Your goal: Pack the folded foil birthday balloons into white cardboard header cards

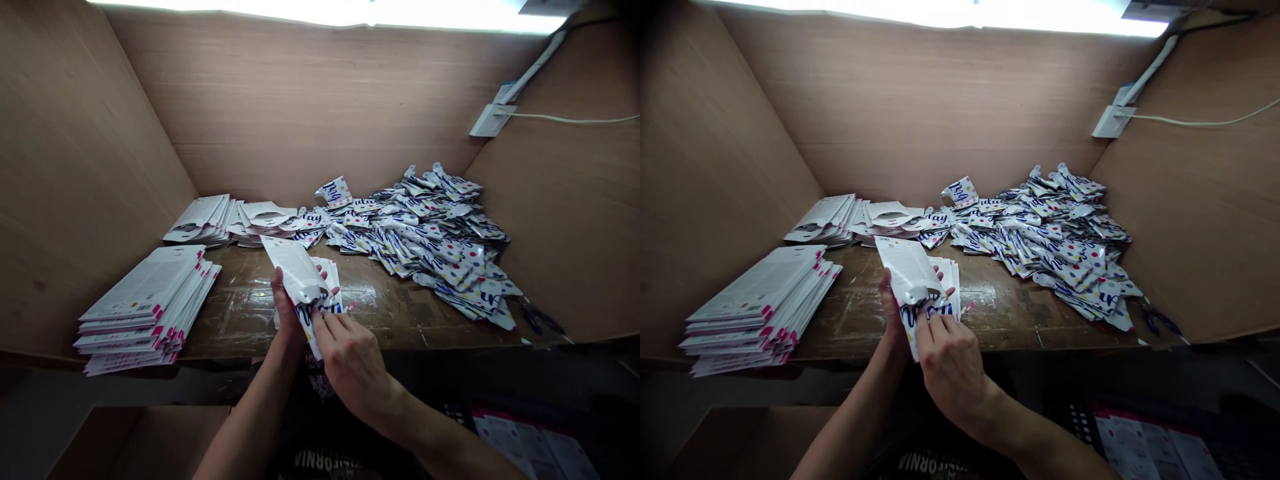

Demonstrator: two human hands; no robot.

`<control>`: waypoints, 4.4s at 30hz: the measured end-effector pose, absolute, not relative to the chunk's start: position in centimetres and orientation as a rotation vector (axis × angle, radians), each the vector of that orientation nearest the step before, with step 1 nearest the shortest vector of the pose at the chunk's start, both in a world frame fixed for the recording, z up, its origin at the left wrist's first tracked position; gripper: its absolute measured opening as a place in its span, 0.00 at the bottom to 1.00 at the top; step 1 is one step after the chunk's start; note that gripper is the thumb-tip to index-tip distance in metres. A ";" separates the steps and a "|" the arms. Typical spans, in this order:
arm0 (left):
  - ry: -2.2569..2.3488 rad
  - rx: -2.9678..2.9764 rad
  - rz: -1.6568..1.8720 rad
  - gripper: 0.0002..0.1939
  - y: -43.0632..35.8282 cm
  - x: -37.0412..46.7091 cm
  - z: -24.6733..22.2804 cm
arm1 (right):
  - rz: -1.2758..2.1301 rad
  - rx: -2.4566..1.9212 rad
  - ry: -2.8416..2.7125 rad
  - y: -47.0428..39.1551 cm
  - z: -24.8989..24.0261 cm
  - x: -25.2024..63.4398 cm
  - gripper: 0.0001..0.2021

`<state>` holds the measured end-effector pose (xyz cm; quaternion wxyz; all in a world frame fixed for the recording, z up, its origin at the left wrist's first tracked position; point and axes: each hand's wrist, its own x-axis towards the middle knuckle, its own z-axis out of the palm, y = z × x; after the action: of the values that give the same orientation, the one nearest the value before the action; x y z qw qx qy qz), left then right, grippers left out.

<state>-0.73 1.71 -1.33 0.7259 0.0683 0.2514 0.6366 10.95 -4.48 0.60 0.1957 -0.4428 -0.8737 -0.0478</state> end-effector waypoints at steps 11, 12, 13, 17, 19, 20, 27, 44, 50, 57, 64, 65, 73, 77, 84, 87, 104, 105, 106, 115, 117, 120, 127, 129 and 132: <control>0.474 0.089 1.382 0.44 1.7 -2.5 -1.2 | 0.144 -1.042 -2.434 -4.6 -0.7 9.4 0.29; 0.469 0.084 1.369 0.44 1.6 -2.6 -1.1 | 0.197 -1.050 -2.442 -4.9 -0.6 9.2 0.30; 0.460 0.085 1.363 0.44 1.5 -2.7 -1.0 | 0.245 -1.054 -2.450 -5.2 -0.4 9.1 0.31; 0.409 0.136 1.366 0.39 1.4 -3.2 -0.6 | 0.353 -1.029 -2.456 -5.6 0.0 8.7 0.38; 0.408 0.171 1.389 0.39 1.4 -3.5 -0.5 | 0.386 -1.010 -2.448 -5.3 0.0 8.6 0.37; 0.415 0.182 1.405 0.40 1.5 -3.6 -0.4 | 0.399 -1.000 -2.449 -5.2 0.1 8.6 0.36; 0.362 0.207 1.398 0.42 1.5 -4.0 -0.1 | 0.491 -0.922 -2.486 -5.5 0.7 9.1 0.35; 0.318 0.192 1.277 0.48 1.4 -2.8 -0.6 | 0.448 -0.791 -2.435 -2.8 0.8 11.0 0.27; 0.277 0.216 1.249 0.47 1.0 -1.6 -1.1 | 0.235 -0.963 -2.416 -2.2 -0.4 11.0 0.22; 0.395 0.130 1.395 0.42 2.1 -2.8 -1.0 | 0.132 -0.966 -2.421 -6.2 -0.4 10.2 0.39; 0.473 0.179 1.373 0.38 1.9 -1.1 -2.4 | 0.368 -1.015 -2.563 0.6 0.1 9.2 0.26; 0.518 0.279 1.400 0.38 2.1 -1.6 -2.6 | 0.370 -1.041 -2.534 2.0 0.4 9.0 0.24; 1.965 1.420 1.043 0.46 4.3 -9.3 -6.0 | -0.177 -1.147 -2.433 16.0 6.6 -2.0 0.20; 1.848 1.318 1.126 0.16 4.5 -10.1 -7.9 | 0.048 -1.059 -2.649 18.7 7.7 -5.9 0.19; 1.546 1.023 1.438 0.11 5.0 -11.1 -8.6 | 0.243 -1.070 -2.173 12.7 0.1 6.1 0.16; 1.340 0.873 1.491 0.13 5.0 -10.9 -7.9 | 0.374 -1.274 -1.893 8.5 -3.7 11.7 0.19; 0.305 0.370 1.067 0.50 1.1 -1.3 -4.5 | 1.664 -1.025 -0.973 -2.3 -6.8 15.1 0.20; 0.285 0.386 1.040 0.52 1.0 -0.7 -4.4 | 1.660 -1.032 -1.004 -2.6 -7.3 15.4 0.20; 0.278 0.394 1.016 0.53 1.0 -0.3 -4.3 | 1.657 -1.032 -1.049 -2.7 -7.6 15.9 0.20; 0.249 0.376 1.021 0.53 2.4 -0.5 -2.9 | -0.136 -1.790 -1.412 5.5 -4.6 34.0 0.18; 0.229 0.371 1.050 0.52 2.5 -0.4 -2.7 | -0.206 -1.833 -1.450 7.4 -4.2 36.8 0.12; 0.225 0.360 1.099 0.50 2.5 -0.2 -2.5 | -0.195 -1.783 -1.587 7.4 -5.2 36.3 0.07; 0.345 0.331 1.297 0.44 3.4 -1.1 -2.4 | -0.094 -1.200 -1.893 -1.7 -10.2 27.1 0.16; 0.417 0.315 1.319 0.43 3.7 -1.2 -2.3 | -0.042 -1.122 -1.819 -3.9 -9.0 25.7 0.22; 0.465 0.289 1.366 0.39 4.1 -0.7 -2.0 | -0.028 -1.014 -1.909 -5.7 -5.1 23.8 0.31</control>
<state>-0.69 4.06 -1.99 0.7414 0.1317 0.2122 0.6229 23.80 -5.72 -5.11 0.4704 -0.4139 -0.7793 -0.0116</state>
